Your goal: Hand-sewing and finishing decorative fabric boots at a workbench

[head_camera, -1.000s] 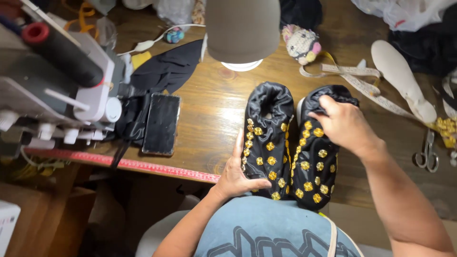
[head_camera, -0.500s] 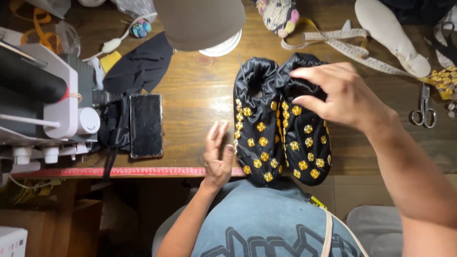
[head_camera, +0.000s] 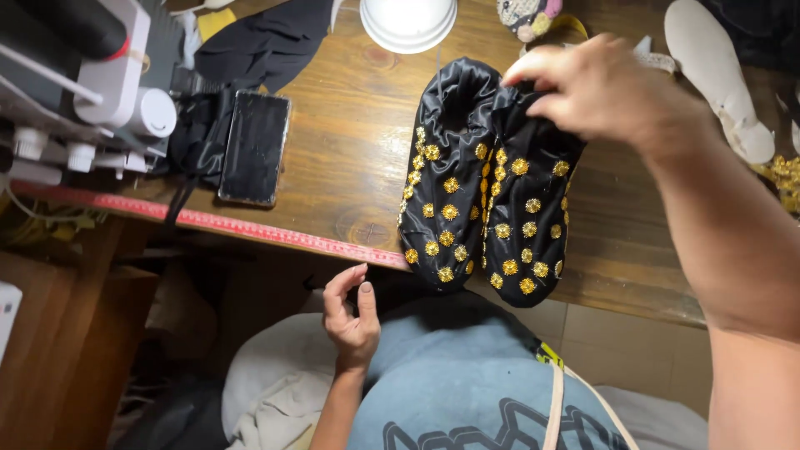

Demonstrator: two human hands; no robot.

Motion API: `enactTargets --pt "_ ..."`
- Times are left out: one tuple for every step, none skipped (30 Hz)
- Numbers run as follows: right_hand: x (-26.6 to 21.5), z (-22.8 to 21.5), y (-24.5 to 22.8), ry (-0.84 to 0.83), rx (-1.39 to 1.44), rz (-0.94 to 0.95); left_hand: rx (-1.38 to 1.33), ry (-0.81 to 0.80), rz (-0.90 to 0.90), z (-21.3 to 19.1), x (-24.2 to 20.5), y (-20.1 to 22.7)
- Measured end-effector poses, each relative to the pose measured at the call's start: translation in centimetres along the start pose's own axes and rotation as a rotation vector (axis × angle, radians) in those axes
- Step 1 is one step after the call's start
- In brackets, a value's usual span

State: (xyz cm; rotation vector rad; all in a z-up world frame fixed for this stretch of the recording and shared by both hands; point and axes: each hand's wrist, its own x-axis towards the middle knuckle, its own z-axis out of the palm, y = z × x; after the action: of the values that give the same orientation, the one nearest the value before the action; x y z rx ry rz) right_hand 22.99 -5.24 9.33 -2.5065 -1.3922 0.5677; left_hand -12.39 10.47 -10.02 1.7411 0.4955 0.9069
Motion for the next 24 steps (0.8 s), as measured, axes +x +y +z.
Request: enactTargets --pt "-0.7 -0.3 1.3 0.305 -0.117 -0.192 0.074 0.019 0.036 -0.1 -0.1 0.7" --pt "-1.6 -0.6 2.7 0.607 -0.226 -0.388 0.145 0.032 0.071 -0.3 -0.2 1.4" --pt "-3.2 0.0 2.8 0.604 -0.227 -0.395 0.146 0.039 0.069 -0.1 0.1 2.5" --pt "-4.6 0.3 2.9 0.750 -0.316 -0.320 0.178 -0.011 0.155 0.1 0.7 3.6" --pt "-6.0 0.6 2.9 0.897 -0.405 -0.242 0.211 -0.061 0.239 0.3 1.4 4.7" --pt "-7.2 1.7 1.6 0.904 -0.411 -0.253 0.210 -0.049 0.247 1.2 2.8 6.0" --pt "-8.3 2.9 0.2 0.933 -0.353 -0.262 0.252 -0.129 0.358 2.0 4.3 7.3" --pt "-9.5 4.1 -1.0 0.960 -0.294 -0.269 0.292 -0.213 0.467 2.9 5.7 8.6" --pt "-9.8 5.8 0.2 0.966 -0.301 -0.277 0.290 -0.204 0.474 4.4 7.2 8.7" --pt "-10.1 7.7 1.5 0.886 -0.182 -0.044 0.423 -0.262 0.509 5.8 8.7 8.8" --pt "-10.4 9.5 2.8 0.796 -0.061 0.185 0.557 -0.319 0.541 7.2 10.2 9.0" --pt "-9.9 9.4 2.8 0.804 -0.064 0.182 0.556 -0.314 0.549 9.4 11.6 8.4" --pt "-9.3 9.3 2.9 0.833 0.037 0.128 0.630 -0.396 0.509 11.6 13.1 7.8" --pt "-8.7 9.1 3.0 0.866 0.137 0.077 0.702 -0.479 0.475 14.0 14.8 7.4" --pt "-7.6 8.9 3.5 0.880 0.131 0.077 0.699 -0.476 0.490 15.2 16.2 7.5" --pt "-6.8 8.8 4.1 0.885 0.301 0.116 0.707 -0.560 0.487 16.4 17.4 7.7" --pt "-5.9 8.6 4.8 0.886 0.471 0.152 0.715 -0.643 0.485 17.8 18.6 7.9" --pt "-5.8 8.7 5.7 0.900 0.468 0.158 0.711 -0.648 0.499 18.9 19.2 6.4" --pt "-5.7 8.9 6.6 0.901 0.433 0.186 0.618 -0.698 0.498 20.0 19.8 5.0" --pt "-5.5 9.0 7.5 0.898 0.398 0.213 0.526 -0.747 0.492 21.0 20.5 3.4" --pt "-5.7 8.7 8.1 0.909 0.396 0.219 0.524 -0.751 0.503 21.1 20.8 4.0" --pt "-6.0 8.6 8.7 0.852 0.344 0.186 0.513 -0.738 0.523 21.0 20.8 4.5" --pt "-6.4 8.6 9.3 0.794 0.293 0.154 0.503 -0.725 0.543 20.9 20.7 4.9" --pt "-6.3 7.7 9.0 0.796 0.296 0.161 0.503 -0.732 0.545 21.2 20.6 4.8"
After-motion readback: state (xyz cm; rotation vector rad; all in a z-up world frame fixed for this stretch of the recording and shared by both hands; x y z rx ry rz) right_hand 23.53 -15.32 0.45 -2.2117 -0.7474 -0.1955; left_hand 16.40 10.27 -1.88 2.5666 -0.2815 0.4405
